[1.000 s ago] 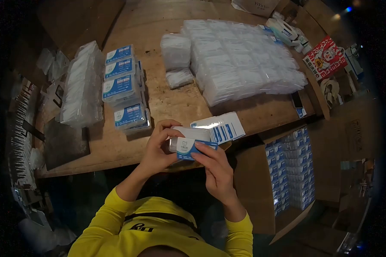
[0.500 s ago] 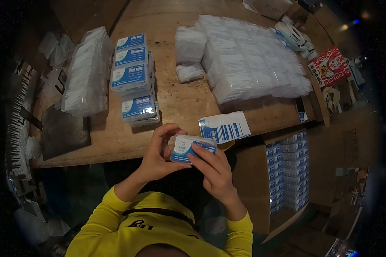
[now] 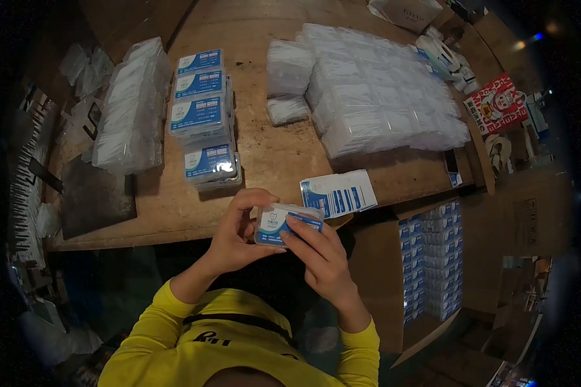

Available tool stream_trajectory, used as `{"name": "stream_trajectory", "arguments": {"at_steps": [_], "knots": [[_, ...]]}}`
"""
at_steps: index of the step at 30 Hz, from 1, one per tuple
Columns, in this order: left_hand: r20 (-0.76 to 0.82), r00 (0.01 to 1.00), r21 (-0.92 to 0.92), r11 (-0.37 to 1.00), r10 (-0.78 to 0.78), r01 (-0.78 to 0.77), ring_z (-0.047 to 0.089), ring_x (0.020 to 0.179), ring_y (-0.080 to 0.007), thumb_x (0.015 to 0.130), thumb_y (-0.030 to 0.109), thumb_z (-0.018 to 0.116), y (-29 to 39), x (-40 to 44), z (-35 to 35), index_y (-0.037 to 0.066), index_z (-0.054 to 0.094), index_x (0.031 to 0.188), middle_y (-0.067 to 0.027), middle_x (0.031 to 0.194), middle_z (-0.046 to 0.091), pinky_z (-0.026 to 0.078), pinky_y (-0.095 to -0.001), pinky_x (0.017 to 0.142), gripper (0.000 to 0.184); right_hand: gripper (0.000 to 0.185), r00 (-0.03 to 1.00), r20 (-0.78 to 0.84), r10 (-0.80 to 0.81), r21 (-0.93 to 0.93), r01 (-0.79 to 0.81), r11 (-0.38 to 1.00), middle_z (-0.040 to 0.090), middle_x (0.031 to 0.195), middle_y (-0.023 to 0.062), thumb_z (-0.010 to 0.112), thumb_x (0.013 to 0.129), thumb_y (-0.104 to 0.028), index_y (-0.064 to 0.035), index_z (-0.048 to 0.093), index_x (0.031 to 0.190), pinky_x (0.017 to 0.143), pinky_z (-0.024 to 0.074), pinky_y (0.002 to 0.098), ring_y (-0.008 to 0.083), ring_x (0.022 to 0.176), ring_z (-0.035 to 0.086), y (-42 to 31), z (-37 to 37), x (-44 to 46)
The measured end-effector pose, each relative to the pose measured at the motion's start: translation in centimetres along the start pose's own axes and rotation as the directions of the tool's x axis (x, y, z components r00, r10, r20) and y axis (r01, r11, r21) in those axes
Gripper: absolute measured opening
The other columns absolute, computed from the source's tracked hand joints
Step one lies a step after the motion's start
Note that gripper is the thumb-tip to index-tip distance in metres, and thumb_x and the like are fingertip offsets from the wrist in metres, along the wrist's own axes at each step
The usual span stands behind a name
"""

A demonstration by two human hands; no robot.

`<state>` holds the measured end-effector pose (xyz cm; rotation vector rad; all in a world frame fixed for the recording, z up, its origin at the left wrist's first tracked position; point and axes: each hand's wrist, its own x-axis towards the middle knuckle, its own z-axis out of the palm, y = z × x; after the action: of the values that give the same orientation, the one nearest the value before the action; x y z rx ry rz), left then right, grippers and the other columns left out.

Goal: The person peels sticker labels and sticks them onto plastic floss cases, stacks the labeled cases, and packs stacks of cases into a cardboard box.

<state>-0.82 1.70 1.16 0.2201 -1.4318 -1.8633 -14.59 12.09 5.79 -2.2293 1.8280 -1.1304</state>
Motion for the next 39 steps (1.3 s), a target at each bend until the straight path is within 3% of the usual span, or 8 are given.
{"name": "stream_trajectory", "arguments": {"at_steps": [7, 12, 18, 25, 28, 31, 35, 39], "knots": [[-0.062, 0.996, 0.374, 0.927, 0.064, -0.036, 0.045, 0.105, -0.021, 0.059, -0.002, 0.076, 2.1, 0.0, -1.8, 0.006, 0.055, 0.087, -0.0115, 0.115, 0.039, 0.041, -0.0304, 0.087, 0.036, 0.056, 0.942, 0.282, 0.18, -0.264, -0.104, 0.959, 0.028, 0.137, 0.0156, 0.06, 0.078, -0.014, -0.0044, 0.038, 0.128, 0.099, 0.0229, 0.0516, 0.0392, 0.123, 0.025, -0.2, 0.6, -0.2], [-0.212, 0.928, 0.525, 0.837, 0.306, -0.156, 0.045, 0.108, -0.0247, 0.057, 0.0, 0.076, 4.5, 0.3, -4.8, 0.006, 0.057, 0.087, -0.011, 0.116, 0.045, 0.041, -0.0335, 0.087, 0.035, 0.054, 0.929, 0.121, 0.349, -0.364, -0.285, 0.887, 0.027, 0.136, 0.0199, 0.058, 0.081, -0.02, -0.0001, 0.038, 0.126, 0.1, 0.0191, 0.0526, 0.0416, 0.124, 0.022, 3.3, 1.2, -1.9], [-0.131, 0.882, 0.982, 0.18, 0.452, 0.053, 0.035, 0.117, -0.0317, 0.062, 0.005, 0.072, 4.5, 0.3, -7.8, 0.007, 0.061, 0.093, -0.0119, 0.123, 0.044, 0.028, -0.0396, 0.096, 0.033, 0.053, 0.912, 0.134, 0.387, -0.41, -0.304, 0.86, 0.031, 0.136, 0.0134, 0.063, 0.075, -0.013, -0.0054, 0.044, 0.123, 0.102, 0.0206, 0.0482, 0.0374, 0.125, 0.023, 6.3, 2.2, -3.5], [-0.034, 0.844, 0.999, 0.046, 0.535, 0.012, 0.038, 0.112, -0.0323, 0.065, 0.002, 0.069, 3.3, -1.0, -5.6, 0.007, 0.063, 0.094, -0.0127, 0.117, 0.047, 0.03, -0.0394, 0.092, 0.029, 0.043, 0.958, 0.139, 0.25, -0.369, -0.184, 0.911, 0.048, 0.124, 0.0065, 0.063, 0.071, -0.004, -0.0118, 0.056, 0.113, 0.1, 0.0242, 0.049, 0.0325, 0.121, 0.035, 8.0, 3.1, -4.1], [-0.058, 0.938, 0.891, 0.441, 0.342, -0.106, 0.048, 0.098, -0.0281, 0.069, 0.0, 0.066, 2.6, -2.1, -3.3, 0.005, 0.062, 0.093, -0.0117, 0.106, 0.051, 0.041, -0.033, 0.079, 0.025, 0.039, 0.963, 0.152, 0.224, -0.31, -0.169, 0.936, 0.054, 0.118, 0.005, 0.063, 0.069, 0.0, -0.012, 0.061, 0.106, 0.1, 0.0247, 0.048, 0.0299, 0.119, 0.039, 8.0, 2.7, -3.9], [-0.068, 0.997, 0.452, 0.889, -0.048, 0.074, 0.055, 0.082, -0.0171, 0.074, -0.002, 0.064, -0.1, -2.8, -1.6, 0.002, 0.061, 0.093, -0.0101, 0.096, 0.054, 0.045, -0.0222, 0.062, 0.019, 0.036, 0.968, 0.139, 0.209, -0.253, -0.169, 0.953, 0.057, 0.113, 0.0045, 0.062, 0.067, 0.002, -0.0117, 0.064, 0.101, 0.1, 0.025, 0.0472, 0.0288, 0.118, 0.041, 8.1, 2.8, -3.8], [-0.01, 0.842, 0.118, 0.836, -0.539, 0.536, 0.055, 0.076, -0.0113, 0.083, 0.008, 0.058, -3.5, -3.0, -0.4, 0.0, 0.059, 0.096, -0.0033, 0.091, 0.058, 0.045, -0.0213, 0.065, 0.015, 0.036, 0.975, 0.115, 0.192, -0.247, -0.159, 0.956, 0.056, 0.115, 0.0053, 0.059, 0.067, 0.003, -0.0097, 0.063, 0.101, 0.098, 0.0277, 0.0463, 0.0283, 0.115, 0.043, 6.8, 2.9, -3.2], [0.024, 0.774, -0.281, 0.739, -0.632, 0.612, 0.055, 0.075, -0.0099, 0.086, 0.012, 0.055, -3.6, -2.7, 0.8, 0.0, 0.056, 0.101, -0.0034, 0.09, 0.059, 0.045, -0.0209, 0.067, 0.019, 0.037, 0.996, 0.009, 0.084, -0.324, -0.076, 0.943, 0.057, 0.111, 0.0065, 0.058, 0.065, 0.003, -0.0072, 0.063, 0.1, 0.092, 0.0337, 0.0437, 0.0269, 0.111, 0.046, 4.3, 2.8, -2.4]]}}
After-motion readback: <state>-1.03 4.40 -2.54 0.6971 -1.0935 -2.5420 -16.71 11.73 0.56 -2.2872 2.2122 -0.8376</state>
